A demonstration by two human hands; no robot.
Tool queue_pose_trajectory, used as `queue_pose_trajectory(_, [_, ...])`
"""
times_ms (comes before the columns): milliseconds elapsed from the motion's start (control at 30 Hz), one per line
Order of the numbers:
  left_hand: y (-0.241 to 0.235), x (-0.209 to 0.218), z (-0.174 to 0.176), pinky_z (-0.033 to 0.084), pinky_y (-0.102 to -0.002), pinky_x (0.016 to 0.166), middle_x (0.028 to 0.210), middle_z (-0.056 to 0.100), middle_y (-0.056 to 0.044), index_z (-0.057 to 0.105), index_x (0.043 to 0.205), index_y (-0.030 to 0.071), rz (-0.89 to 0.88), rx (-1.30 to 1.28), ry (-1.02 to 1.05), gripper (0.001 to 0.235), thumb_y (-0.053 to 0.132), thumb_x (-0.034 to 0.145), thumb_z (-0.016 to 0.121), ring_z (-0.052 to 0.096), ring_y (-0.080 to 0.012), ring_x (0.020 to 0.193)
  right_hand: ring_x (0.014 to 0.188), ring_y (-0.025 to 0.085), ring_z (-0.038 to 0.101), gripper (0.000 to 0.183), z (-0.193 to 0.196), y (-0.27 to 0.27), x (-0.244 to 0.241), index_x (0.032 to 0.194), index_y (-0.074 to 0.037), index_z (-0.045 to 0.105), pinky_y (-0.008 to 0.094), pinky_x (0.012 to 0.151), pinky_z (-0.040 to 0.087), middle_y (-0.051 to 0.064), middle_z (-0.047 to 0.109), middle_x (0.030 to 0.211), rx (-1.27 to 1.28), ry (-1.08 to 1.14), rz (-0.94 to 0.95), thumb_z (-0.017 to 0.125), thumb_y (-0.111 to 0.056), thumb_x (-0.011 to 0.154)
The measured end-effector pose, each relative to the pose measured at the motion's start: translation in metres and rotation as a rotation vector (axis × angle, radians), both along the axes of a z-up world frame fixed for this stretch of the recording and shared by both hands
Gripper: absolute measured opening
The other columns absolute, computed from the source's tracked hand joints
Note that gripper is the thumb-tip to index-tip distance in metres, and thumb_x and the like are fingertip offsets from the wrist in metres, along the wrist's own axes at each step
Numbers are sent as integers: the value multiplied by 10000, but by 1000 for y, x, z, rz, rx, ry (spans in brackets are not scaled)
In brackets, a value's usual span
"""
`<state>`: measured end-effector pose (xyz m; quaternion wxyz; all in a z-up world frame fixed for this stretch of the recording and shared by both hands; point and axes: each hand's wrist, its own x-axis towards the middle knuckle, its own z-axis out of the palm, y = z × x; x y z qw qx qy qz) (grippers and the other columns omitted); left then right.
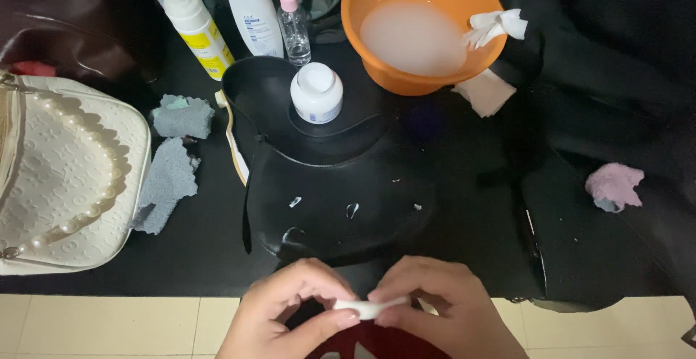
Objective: Cleaning a black leather bag by wiping it with a cotton pad and cleaning solution.
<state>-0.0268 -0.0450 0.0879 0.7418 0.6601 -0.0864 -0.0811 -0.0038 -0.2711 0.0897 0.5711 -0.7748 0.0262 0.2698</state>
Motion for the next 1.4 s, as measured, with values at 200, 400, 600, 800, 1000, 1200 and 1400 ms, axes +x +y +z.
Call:
queue_pose_trajectory(200, [-12,-3,-19,523,-268,616,822,795,-156,723,993,-26,-43,-318,188,106,-6,900,769,711,-163,689,727,210,757,163,-1,-6,-2,893,-87,827,304,655,581,136,782,854,471,-388,187,833,46,799])
queue_pose_trajectory(400, [-30,19,13,549,-289,694,839,768,-118,744,855,11,-48,-219,158,50,-13,881,779,710,-152,746,802,210,810,244,-9,-21,1,1023,-119,833,342,744,648,93,856,919,186,-326,3,850,-96,780])
queue_pose_trajectory(600, [-38,108,55,356,-264,658,737,490,55,460,746,155,55,180,-385,292,60,868,708,428,-72,726,813,133,610,239,41,-37,105,1161,-240,749,275,752,452,-37,708,896,-245,-1127,274,667,-331,956])
queue_pose_trajectory(800, [-56,218,98,478,-248,613,769,717,4,817,894,135,-51,430,-562,382,468,923,632,647,-97,698,925,278,634,174,70,-48,208,1112,-18,727,368,815,501,151,693,1017,-195,-1670,200,653,-175,1091])
queue_pose_trajectory(1000, [-89,320,37,473,-290,677,709,541,-24,635,821,103,-268,279,-459,450,418,1074,436,526,-165,681,922,229,713,213,19,-64,283,1048,-180,728,326,841,580,-20,704,960,-382,-1593,-63,759,-386,1008])
queue_pose_trajectory(1200, [-107,342,26,288,-170,508,611,331,104,499,750,180,-262,164,-154,411,387,1088,393,339,-21,503,982,298,719,264,3,-77,310,1180,-183,758,396,806,572,43,720,1007,-390,-1404,41,574,-347,1085])
queue_pose_trajectory(1400, [-122,389,-35,347,-206,534,614,472,50,557,725,186,-75,264,-47,449,482,1053,477,453,-78,537,860,293,705,227,-1,-75,327,981,-154,714,354,769,570,48,635,851,-300,-1332,99,578,-293,1098])
